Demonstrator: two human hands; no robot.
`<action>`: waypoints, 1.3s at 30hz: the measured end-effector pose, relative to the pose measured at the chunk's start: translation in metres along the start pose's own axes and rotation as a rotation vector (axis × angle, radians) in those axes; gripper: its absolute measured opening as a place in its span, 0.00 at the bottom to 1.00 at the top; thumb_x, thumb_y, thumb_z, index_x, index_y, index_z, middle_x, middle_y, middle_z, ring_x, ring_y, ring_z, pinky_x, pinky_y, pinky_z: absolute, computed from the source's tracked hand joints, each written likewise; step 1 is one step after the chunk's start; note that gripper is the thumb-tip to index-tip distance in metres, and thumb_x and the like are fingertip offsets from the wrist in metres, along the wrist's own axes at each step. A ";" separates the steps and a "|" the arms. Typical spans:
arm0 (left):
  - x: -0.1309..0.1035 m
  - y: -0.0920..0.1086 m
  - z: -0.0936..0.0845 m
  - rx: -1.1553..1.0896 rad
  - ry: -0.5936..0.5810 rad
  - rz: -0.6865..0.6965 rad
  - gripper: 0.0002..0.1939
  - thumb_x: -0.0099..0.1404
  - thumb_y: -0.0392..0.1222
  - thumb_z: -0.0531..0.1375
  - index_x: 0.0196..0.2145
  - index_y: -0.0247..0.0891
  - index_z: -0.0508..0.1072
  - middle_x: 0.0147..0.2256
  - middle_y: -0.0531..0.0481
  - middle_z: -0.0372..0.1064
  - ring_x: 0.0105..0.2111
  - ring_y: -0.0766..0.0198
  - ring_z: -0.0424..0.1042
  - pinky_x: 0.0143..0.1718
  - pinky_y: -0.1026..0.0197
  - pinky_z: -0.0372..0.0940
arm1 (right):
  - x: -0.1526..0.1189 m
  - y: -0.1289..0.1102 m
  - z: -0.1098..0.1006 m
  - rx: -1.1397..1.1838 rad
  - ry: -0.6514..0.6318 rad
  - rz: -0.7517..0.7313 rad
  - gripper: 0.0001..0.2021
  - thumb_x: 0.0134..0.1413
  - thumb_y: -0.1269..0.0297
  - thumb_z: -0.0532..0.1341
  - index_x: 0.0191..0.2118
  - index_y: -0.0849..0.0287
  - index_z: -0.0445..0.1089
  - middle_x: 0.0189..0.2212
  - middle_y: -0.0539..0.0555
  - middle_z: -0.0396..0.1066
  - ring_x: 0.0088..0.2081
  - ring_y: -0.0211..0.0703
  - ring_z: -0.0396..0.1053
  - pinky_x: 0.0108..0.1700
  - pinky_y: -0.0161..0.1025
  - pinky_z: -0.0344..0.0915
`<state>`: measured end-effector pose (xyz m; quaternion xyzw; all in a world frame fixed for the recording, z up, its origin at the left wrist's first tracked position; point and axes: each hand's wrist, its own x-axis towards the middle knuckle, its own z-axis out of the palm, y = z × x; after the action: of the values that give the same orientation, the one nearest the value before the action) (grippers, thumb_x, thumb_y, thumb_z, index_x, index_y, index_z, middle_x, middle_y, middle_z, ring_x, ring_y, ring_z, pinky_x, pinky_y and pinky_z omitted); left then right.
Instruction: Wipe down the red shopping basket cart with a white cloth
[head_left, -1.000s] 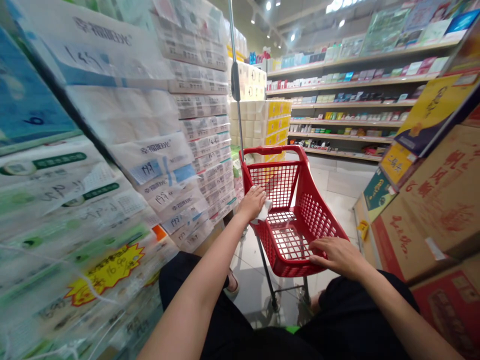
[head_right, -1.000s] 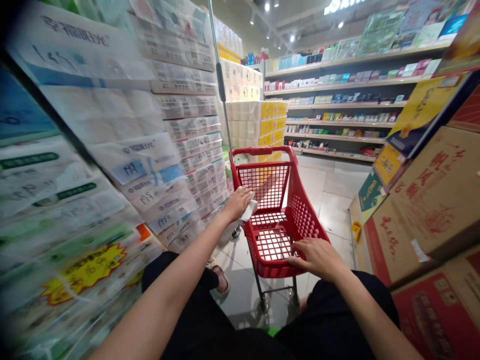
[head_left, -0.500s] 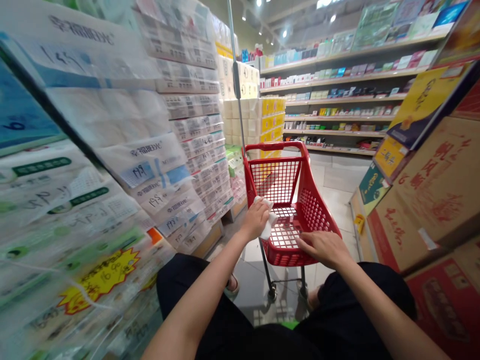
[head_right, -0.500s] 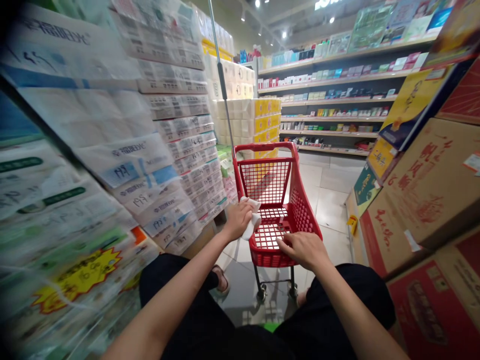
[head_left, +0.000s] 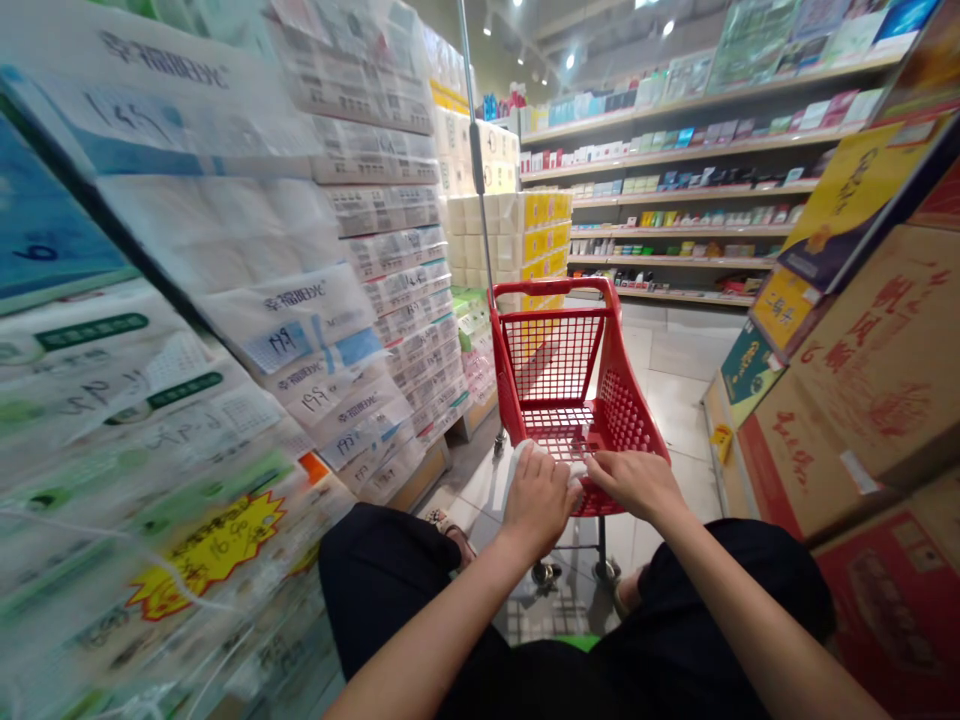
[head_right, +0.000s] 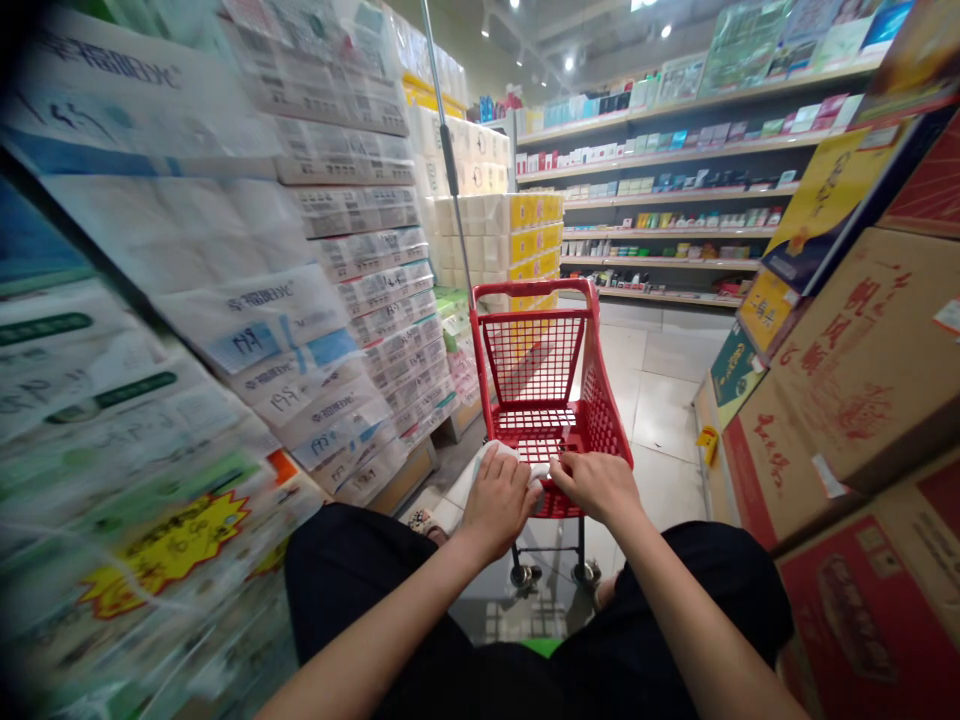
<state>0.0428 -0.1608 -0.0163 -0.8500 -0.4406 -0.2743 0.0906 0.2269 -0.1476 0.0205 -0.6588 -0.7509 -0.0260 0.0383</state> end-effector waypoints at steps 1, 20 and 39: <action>-0.001 0.001 0.001 0.008 0.002 -0.002 0.12 0.69 0.48 0.52 0.43 0.38 0.67 0.39 0.45 0.66 0.46 0.53 0.65 0.64 0.41 0.49 | 0.001 -0.002 0.001 -0.006 0.013 0.003 0.29 0.65 0.45 0.40 0.35 0.53 0.75 0.31 0.55 0.77 0.35 0.44 0.73 0.32 0.36 0.53; -0.004 -0.069 -0.022 -0.110 -0.092 0.227 0.16 0.71 0.44 0.53 0.54 0.45 0.67 0.54 0.48 0.67 0.58 0.59 0.62 0.62 0.52 0.57 | 0.008 -0.006 0.014 -0.023 0.127 -0.097 0.26 0.67 0.52 0.40 0.34 0.55 0.73 0.31 0.53 0.76 0.34 0.40 0.72 0.29 0.37 0.47; -0.004 -0.049 -0.009 -0.075 -0.130 0.226 0.14 0.71 0.41 0.50 0.51 0.46 0.69 0.45 0.50 0.71 0.51 0.61 0.67 0.64 0.49 0.51 | 0.005 -0.007 0.017 0.008 0.184 -0.157 0.25 0.68 0.55 0.41 0.34 0.55 0.72 0.33 0.52 0.77 0.35 0.40 0.72 0.31 0.36 0.50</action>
<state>-0.0016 -0.1382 -0.0153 -0.9129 -0.3365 -0.2231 0.0604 0.2193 -0.1418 0.0038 -0.5928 -0.7935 -0.0863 0.1076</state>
